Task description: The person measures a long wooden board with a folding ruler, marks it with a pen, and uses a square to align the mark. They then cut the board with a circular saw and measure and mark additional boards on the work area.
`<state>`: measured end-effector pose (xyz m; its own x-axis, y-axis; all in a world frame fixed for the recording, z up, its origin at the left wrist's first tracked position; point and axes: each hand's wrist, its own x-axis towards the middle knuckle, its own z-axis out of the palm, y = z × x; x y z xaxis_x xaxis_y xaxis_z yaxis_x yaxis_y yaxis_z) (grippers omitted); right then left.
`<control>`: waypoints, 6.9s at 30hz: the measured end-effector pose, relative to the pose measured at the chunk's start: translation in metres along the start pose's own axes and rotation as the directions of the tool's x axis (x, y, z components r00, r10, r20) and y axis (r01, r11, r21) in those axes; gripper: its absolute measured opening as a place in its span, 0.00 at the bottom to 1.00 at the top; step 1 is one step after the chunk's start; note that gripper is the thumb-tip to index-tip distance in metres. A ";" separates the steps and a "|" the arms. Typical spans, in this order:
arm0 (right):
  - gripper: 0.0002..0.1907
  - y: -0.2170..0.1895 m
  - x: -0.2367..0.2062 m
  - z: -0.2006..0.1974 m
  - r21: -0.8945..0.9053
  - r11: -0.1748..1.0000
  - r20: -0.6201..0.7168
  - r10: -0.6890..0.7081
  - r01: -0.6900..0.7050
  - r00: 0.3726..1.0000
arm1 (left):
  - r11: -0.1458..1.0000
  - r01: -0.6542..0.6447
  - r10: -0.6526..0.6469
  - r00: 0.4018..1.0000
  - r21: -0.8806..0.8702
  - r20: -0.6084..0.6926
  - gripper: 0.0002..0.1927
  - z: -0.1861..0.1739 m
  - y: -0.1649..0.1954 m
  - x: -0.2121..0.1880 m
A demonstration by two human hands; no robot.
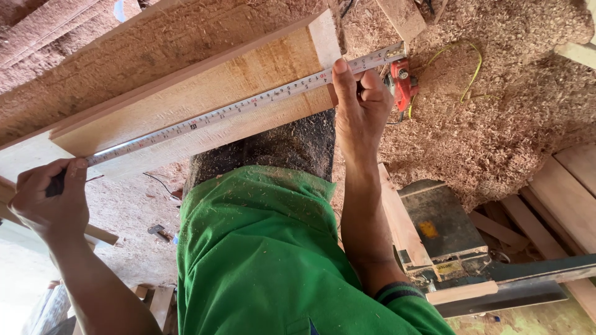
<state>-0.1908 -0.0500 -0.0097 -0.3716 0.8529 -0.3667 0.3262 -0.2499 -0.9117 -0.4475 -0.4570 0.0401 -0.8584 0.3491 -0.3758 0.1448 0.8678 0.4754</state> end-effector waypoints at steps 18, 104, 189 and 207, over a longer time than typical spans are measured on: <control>0.20 -0.007 0.001 0.002 -0.192 0.981 -0.117 0.002 -0.025 0.993 | 0.991 -0.025 0.023 1.000 0.131 0.013 0.07 -0.002 -0.012 0.001; 0.32 -0.004 0.000 0.046 -0.374 0.906 -0.234 0.116 -0.200 0.965 | 0.996 -0.085 0.075 0.961 -0.024 -0.264 0.17 0.035 -0.058 0.034; 0.21 0.026 -0.012 0.041 -0.353 0.910 0.053 -0.214 0.219 0.975 | 0.928 0.010 -0.053 0.993 -0.373 -0.105 0.11 0.021 -0.096 -0.029; 0.24 -0.073 -0.034 0.060 0.094 0.976 0.505 0.124 -0.197 0.854 | -0.139 0.233 -0.512 0.815 -0.962 0.271 0.08 0.147 -0.144 -0.155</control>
<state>-0.2545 -0.0880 0.0581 -0.7157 0.4662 -0.5200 0.3101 -0.4551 -0.8347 -0.2634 -0.5844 -0.0870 -0.6401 -0.0643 -0.7656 -0.6938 -0.3799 0.6119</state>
